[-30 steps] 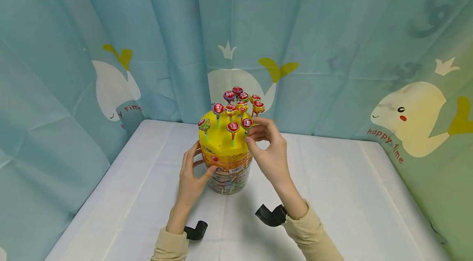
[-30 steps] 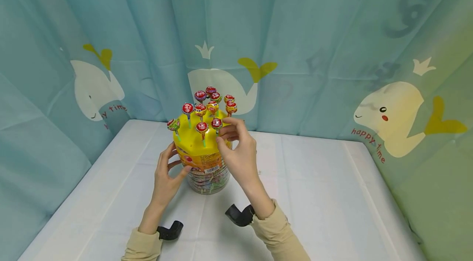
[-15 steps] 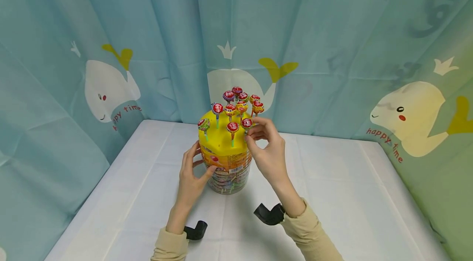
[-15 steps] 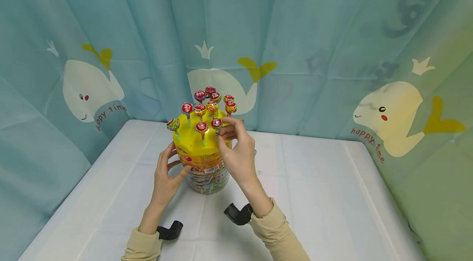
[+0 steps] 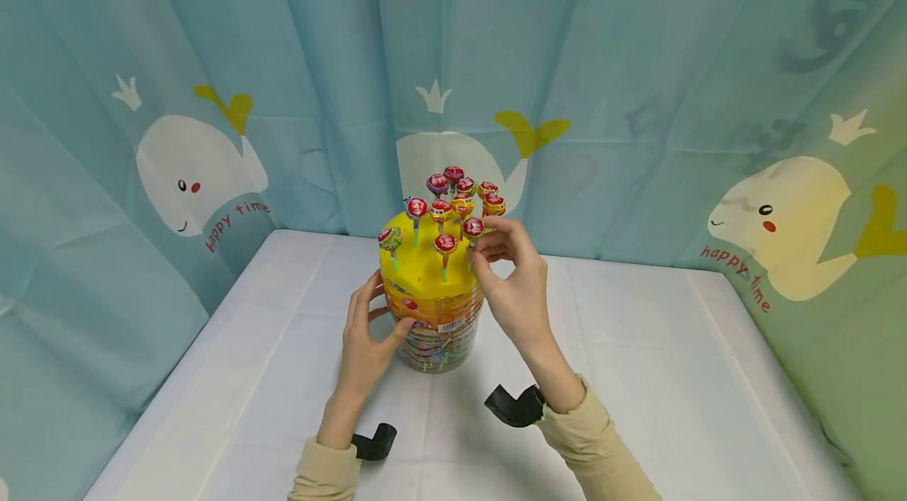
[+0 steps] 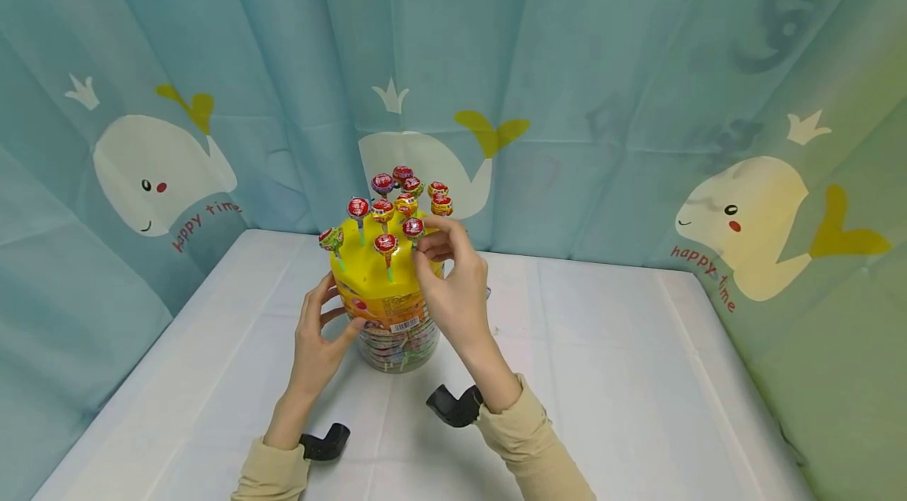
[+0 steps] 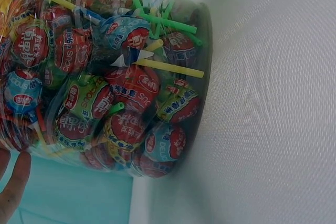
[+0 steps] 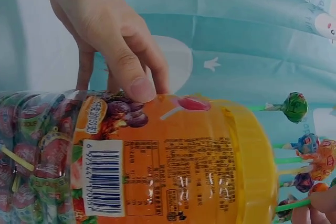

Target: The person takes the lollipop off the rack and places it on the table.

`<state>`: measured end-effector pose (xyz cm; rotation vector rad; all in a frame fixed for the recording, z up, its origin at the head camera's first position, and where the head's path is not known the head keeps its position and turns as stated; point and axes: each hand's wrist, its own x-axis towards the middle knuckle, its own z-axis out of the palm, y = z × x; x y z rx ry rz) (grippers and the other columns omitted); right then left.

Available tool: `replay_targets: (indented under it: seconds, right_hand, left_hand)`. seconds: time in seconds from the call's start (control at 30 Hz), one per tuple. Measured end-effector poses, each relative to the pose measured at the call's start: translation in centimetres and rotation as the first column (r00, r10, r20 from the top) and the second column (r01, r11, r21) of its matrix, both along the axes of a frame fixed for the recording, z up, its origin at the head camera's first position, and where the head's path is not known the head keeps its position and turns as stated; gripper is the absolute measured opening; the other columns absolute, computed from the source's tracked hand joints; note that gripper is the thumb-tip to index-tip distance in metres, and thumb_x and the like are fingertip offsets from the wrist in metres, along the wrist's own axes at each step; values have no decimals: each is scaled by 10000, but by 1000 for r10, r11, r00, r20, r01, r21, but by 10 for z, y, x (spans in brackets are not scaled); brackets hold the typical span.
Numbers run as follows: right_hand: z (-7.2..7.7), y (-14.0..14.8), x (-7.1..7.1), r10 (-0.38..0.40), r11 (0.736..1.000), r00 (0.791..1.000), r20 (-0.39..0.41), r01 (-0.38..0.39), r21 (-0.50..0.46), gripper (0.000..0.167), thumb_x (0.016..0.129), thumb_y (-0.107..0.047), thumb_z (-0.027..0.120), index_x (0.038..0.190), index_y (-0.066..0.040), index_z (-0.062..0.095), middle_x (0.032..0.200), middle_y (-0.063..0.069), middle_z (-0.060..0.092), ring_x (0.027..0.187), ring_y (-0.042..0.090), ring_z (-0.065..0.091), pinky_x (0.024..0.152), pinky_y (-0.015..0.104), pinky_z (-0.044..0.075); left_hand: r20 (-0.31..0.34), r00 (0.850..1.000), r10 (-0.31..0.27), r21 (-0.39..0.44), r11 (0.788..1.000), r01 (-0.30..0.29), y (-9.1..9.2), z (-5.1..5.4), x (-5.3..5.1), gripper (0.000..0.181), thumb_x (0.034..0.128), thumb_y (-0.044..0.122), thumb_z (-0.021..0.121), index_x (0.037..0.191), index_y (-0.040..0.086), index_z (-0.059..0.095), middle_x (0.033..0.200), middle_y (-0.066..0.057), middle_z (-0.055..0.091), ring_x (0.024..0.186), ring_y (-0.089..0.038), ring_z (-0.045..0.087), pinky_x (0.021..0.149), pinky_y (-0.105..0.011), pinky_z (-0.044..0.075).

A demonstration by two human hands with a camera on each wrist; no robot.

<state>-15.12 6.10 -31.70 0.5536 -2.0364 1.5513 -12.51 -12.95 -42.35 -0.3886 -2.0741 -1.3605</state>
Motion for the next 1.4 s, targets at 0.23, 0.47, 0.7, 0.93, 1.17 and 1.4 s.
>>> replay_targets:
  seconds: [0.23,0.47,0.7,0.93,1.17,1.4]
  right_hand:
    - [5,5,1,-5,999,1000,9,5,-42,361,845,43,654,1190,-23,569,879,142,639,791,140,586,768,190,513]
    - [-1,17,-2,-38,996,998,45,41,-80,367,840,48,657,1192,-12,574,883,171,637,776,74,579,744,159,507]
    - [-13,28,-7,-74,992,993,95,83,-99,364,833,50,665,1181,-11,575,881,176,634,768,64,580,739,144,502]
    - [-33,39,-14,-133,984,979,154,149,-98,337,843,26,662,1168,-22,588,888,197,642,755,40,570,738,130,487]
    - [-55,50,-22,-186,974,963,197,207,-89,331,829,56,663,1147,-8,602,872,216,652,724,34,558,701,104,476]
    - [-77,57,-30,-231,963,934,272,260,-74,334,813,71,669,1134,4,606,866,213,653,702,13,546,673,88,467]
  left_hand:
    - [14,1000,-3,5,1000,3,1,0,0,801,719,-97,735,1424,-61,355,1339,-271,449,1210,-32,444,865,-546,522]
    - [19,1000,5,-1,1000,-5,1,0,0,801,723,-84,739,1425,-56,356,1343,-263,447,1210,-108,457,868,-524,527]
    - [24,1000,6,-1,1000,-6,1,0,1,797,723,-88,737,1425,-56,359,1345,-263,450,1207,-93,458,868,-504,531]
    - [31,999,10,7,1000,-10,1,1,2,798,727,-89,735,1429,-50,358,1347,-259,451,1210,-28,444,876,-497,531]
    - [22,1000,11,0,1000,-11,1,1,2,799,724,-91,735,1427,-59,356,1340,-266,450,1209,-46,448,869,-501,530]
    - [16,1000,7,-3,1000,-7,1,1,2,798,724,-85,738,1425,-61,358,1338,-268,452,1209,-49,451,863,-507,530]
